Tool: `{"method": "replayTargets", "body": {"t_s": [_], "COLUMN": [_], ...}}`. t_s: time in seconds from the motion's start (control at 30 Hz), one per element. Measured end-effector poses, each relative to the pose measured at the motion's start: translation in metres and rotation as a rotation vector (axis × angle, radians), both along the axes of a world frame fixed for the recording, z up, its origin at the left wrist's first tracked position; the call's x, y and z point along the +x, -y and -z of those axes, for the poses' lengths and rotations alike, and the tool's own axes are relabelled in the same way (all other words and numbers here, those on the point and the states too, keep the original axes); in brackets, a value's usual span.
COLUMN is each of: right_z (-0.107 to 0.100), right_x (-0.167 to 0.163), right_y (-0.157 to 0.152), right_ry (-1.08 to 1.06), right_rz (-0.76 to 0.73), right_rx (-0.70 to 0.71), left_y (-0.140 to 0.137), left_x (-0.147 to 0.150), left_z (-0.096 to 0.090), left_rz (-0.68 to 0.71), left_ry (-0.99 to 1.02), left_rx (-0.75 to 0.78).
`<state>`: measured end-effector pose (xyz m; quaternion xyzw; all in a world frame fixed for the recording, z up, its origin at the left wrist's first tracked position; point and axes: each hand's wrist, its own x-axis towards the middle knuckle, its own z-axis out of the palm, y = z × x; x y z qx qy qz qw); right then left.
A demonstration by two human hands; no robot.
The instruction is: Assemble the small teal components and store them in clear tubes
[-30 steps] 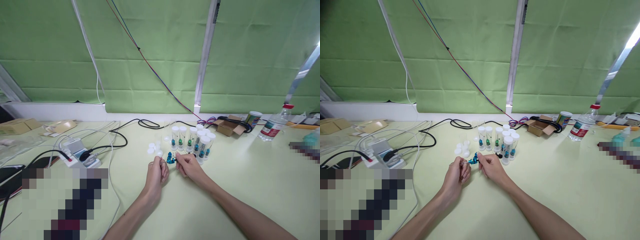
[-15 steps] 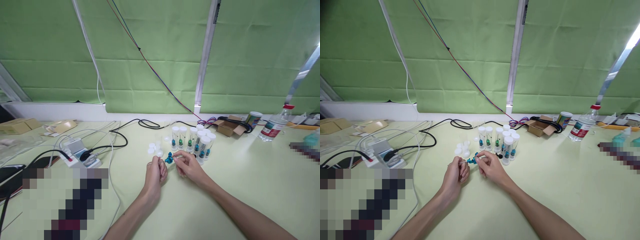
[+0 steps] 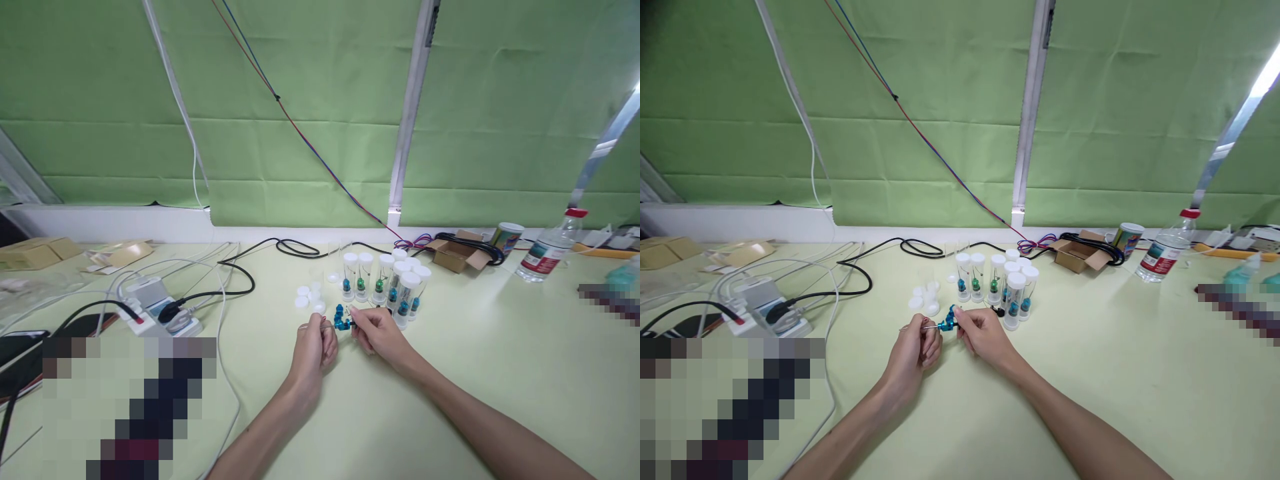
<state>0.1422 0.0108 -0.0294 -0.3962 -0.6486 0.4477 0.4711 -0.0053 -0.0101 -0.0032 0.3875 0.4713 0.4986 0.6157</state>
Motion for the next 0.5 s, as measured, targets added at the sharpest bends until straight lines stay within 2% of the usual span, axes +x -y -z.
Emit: {"method": "replayTargets", "body": {"t_s": [0.23, 0.5], "right_z": [0.0031, 0.0039], "right_x": [-0.0013, -0.0044], "right_y": [-0.0006, -0.0031], "right_ry": [-0.008, 0.016], "right_rz": [0.052, 0.116], "right_rx": [-0.076, -0.059], "left_y": [0.0000, 0.0010], "left_x": [0.0009, 0.0015], "left_z": [0.0012, -0.0007], "left_rz": [0.034, 0.022], "left_ry": [0.001, -0.007], "left_rx": [0.028, 0.034]}}
